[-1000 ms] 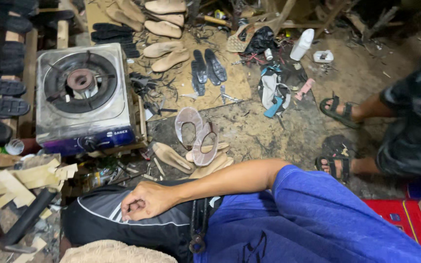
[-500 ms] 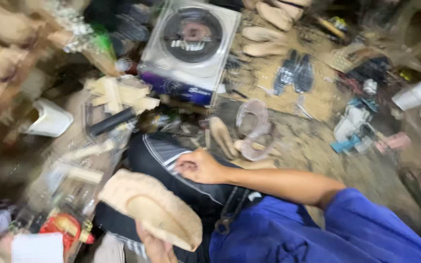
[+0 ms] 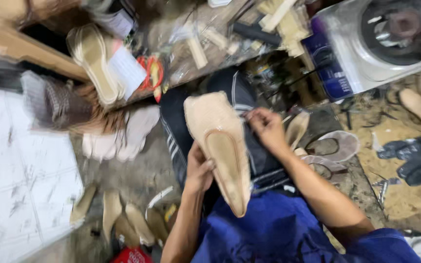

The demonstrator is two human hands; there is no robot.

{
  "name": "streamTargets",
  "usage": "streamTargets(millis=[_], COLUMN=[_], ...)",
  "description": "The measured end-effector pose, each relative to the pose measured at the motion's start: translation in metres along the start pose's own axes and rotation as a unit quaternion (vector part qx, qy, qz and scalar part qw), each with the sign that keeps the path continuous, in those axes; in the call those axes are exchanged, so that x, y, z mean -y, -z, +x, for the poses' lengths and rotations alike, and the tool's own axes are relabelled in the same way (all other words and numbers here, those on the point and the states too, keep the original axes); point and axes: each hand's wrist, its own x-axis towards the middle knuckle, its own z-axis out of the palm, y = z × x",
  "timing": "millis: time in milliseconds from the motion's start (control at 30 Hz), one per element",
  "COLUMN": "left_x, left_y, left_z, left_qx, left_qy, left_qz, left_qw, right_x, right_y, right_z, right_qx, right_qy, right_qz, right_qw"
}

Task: The person sits at a workbench and shapes a fabric shoe upper over a sole, pressing and folding the upper's edges around the sole by hand. They use pliers to grip the edge material and a hammer to tap and set the upper onto the sole, turning the shoe to work around its perimeter.

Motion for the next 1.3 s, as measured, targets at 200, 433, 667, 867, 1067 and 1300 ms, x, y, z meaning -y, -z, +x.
streamTargets(millis=[200,433,667,867,1067,1300], left_x=[-0.015,-0.004,0.001,0.015,0.026,0.028], left_y=[-0.017,-0.035,-0.024,0.000,0.012,0.020], left_z=[-0.018,-0.023,-0.023,-0.003,0.003,0.005], left_qx=[0.038,0.040,0.035,-0.068,-0.062,-0.044], left_qy=[0.005,0.040,0.045,-0.034,-0.049,0.008], left_qz=[0.020,0.029,0.107,0.066,0.034,-0.042], left_qw=[0.999,0.998,0.993,0.995,0.996,0.998], right_x=[0.047,0.055,0.042,0.041,0.029,0.007], right_y=[0.014,0.016,0.019,0.032,0.029,0.027], right_z=[-0.027,-0.058,-0.069,-0.065,-0.063,-0.056], right_qx=[0.097,0.048,-0.015,0.013,0.029,0.064], right_qy=[-0.143,-0.174,-0.162,-0.149,-0.134,-0.162], right_qz=[0.274,0.332,0.309,0.228,0.277,0.327], right_qw=[0.946,0.926,0.937,0.962,0.951,0.929])
